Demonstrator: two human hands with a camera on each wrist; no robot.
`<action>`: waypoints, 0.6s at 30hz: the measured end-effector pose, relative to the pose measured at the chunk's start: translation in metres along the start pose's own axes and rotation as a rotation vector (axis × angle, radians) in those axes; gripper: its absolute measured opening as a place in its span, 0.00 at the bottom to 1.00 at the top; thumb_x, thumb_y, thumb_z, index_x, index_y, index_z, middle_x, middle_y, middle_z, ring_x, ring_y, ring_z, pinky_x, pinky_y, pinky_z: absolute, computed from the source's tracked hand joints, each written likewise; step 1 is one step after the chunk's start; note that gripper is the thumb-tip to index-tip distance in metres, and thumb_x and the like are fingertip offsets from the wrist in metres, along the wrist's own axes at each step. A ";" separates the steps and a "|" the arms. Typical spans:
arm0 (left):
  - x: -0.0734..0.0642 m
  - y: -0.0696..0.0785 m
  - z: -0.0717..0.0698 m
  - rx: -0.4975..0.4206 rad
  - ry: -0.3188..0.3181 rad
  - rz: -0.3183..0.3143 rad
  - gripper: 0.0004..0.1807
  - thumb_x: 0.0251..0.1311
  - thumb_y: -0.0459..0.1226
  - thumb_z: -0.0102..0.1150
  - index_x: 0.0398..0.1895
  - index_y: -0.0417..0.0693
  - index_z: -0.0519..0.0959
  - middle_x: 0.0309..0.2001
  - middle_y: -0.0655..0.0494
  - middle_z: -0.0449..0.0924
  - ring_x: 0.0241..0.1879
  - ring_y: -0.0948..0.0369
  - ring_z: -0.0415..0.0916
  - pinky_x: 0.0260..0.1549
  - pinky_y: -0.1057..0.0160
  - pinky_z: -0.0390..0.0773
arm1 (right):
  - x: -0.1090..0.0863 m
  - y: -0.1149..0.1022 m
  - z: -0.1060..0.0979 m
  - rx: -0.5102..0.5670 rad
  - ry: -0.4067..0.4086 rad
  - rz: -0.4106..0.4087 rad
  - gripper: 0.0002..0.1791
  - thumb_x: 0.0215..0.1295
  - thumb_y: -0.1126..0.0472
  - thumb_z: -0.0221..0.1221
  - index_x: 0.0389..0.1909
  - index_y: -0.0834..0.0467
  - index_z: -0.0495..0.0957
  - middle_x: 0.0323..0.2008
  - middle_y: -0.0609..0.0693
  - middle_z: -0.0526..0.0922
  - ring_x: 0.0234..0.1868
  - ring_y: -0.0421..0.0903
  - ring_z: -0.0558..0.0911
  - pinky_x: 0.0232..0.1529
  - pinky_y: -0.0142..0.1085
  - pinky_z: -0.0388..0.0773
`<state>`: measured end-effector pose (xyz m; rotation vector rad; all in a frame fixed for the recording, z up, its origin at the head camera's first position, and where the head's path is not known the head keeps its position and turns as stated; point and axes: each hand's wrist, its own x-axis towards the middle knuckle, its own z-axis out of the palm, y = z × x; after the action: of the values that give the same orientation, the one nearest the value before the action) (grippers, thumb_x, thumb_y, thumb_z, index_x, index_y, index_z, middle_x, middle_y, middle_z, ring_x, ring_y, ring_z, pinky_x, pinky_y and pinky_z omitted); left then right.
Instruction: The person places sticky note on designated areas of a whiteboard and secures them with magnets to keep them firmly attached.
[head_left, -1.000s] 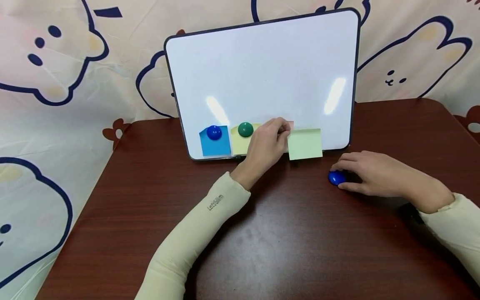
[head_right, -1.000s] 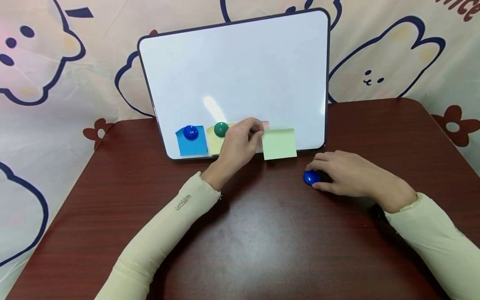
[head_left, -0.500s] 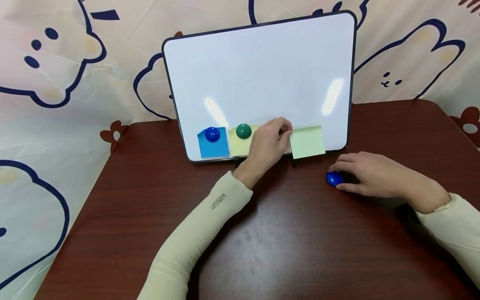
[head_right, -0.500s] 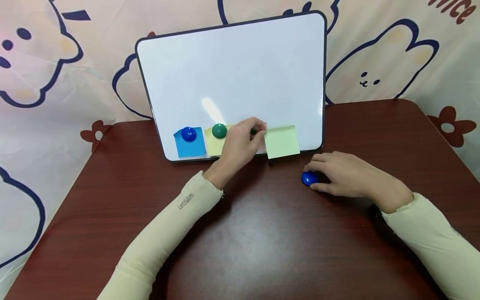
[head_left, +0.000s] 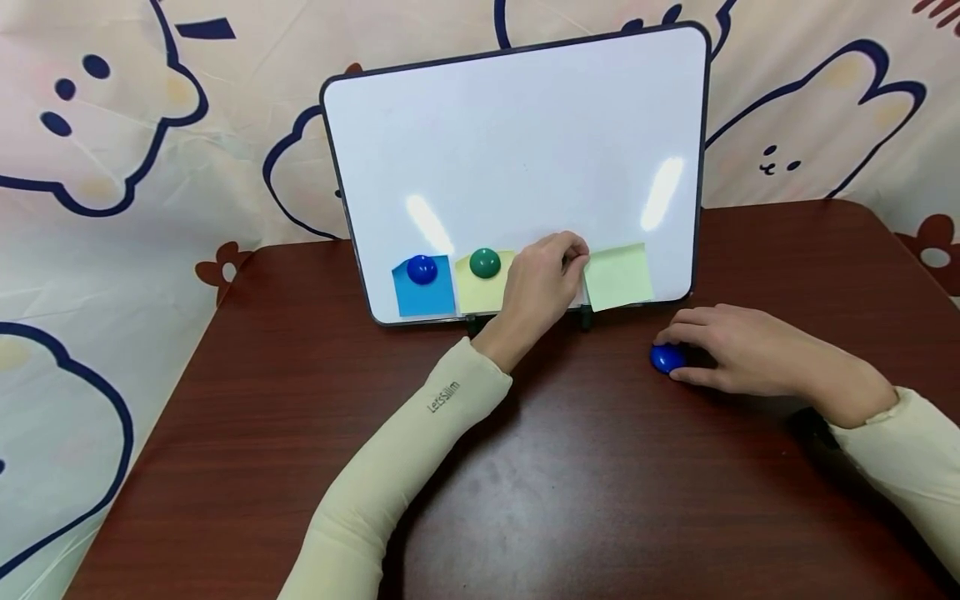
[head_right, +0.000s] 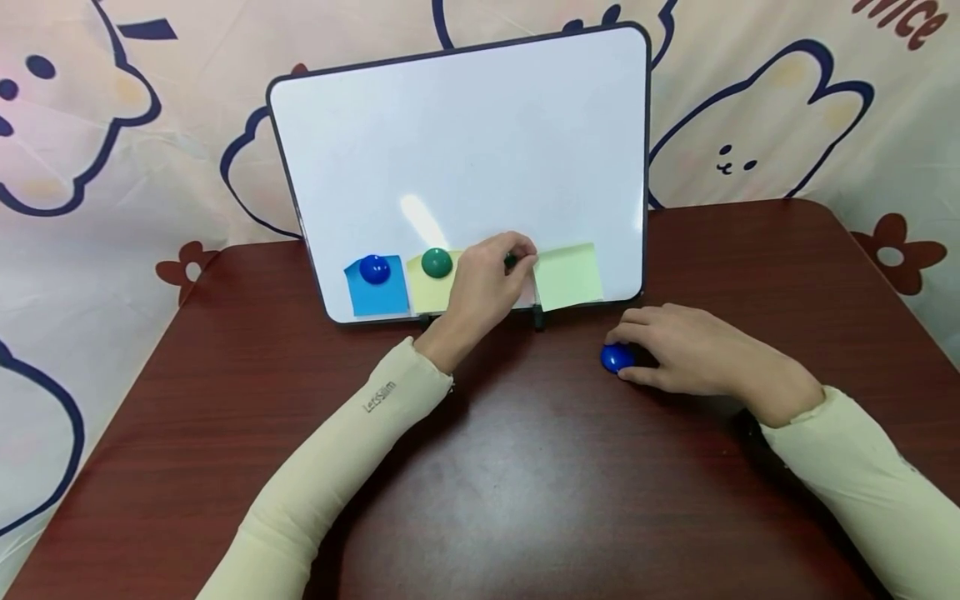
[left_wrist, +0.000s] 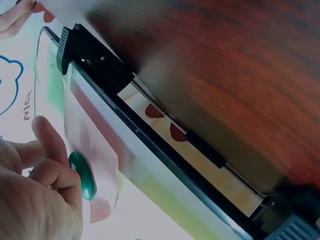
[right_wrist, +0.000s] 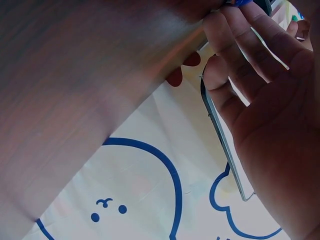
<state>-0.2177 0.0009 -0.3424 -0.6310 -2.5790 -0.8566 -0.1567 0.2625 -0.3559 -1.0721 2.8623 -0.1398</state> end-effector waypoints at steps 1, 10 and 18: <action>0.000 0.000 0.000 0.002 0.003 0.003 0.06 0.69 0.38 0.59 0.41 0.48 0.84 0.37 0.56 0.86 0.34 0.64 0.81 0.35 0.70 0.78 | 0.000 0.000 0.000 0.001 -0.001 0.002 0.22 0.59 0.48 0.69 0.55 0.46 0.81 0.47 0.44 0.82 0.46 0.44 0.82 0.49 0.49 0.83; 0.003 0.001 0.003 0.025 0.023 0.026 0.06 0.68 0.38 0.59 0.40 0.47 0.84 0.38 0.56 0.87 0.35 0.65 0.82 0.36 0.71 0.79 | -0.002 -0.001 -0.001 -0.003 -0.002 0.000 0.22 0.59 0.48 0.69 0.55 0.46 0.81 0.47 0.44 0.82 0.45 0.43 0.81 0.49 0.48 0.83; 0.006 0.003 0.003 0.060 0.035 0.022 0.05 0.68 0.38 0.59 0.40 0.49 0.84 0.38 0.58 0.87 0.36 0.65 0.82 0.36 0.70 0.79 | 0.000 0.000 0.000 -0.009 -0.004 -0.001 0.22 0.59 0.47 0.68 0.54 0.46 0.81 0.47 0.43 0.82 0.45 0.43 0.81 0.48 0.48 0.83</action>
<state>-0.2213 0.0069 -0.3405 -0.6198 -2.5512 -0.7738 -0.1569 0.2629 -0.3561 -1.0739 2.8623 -0.1244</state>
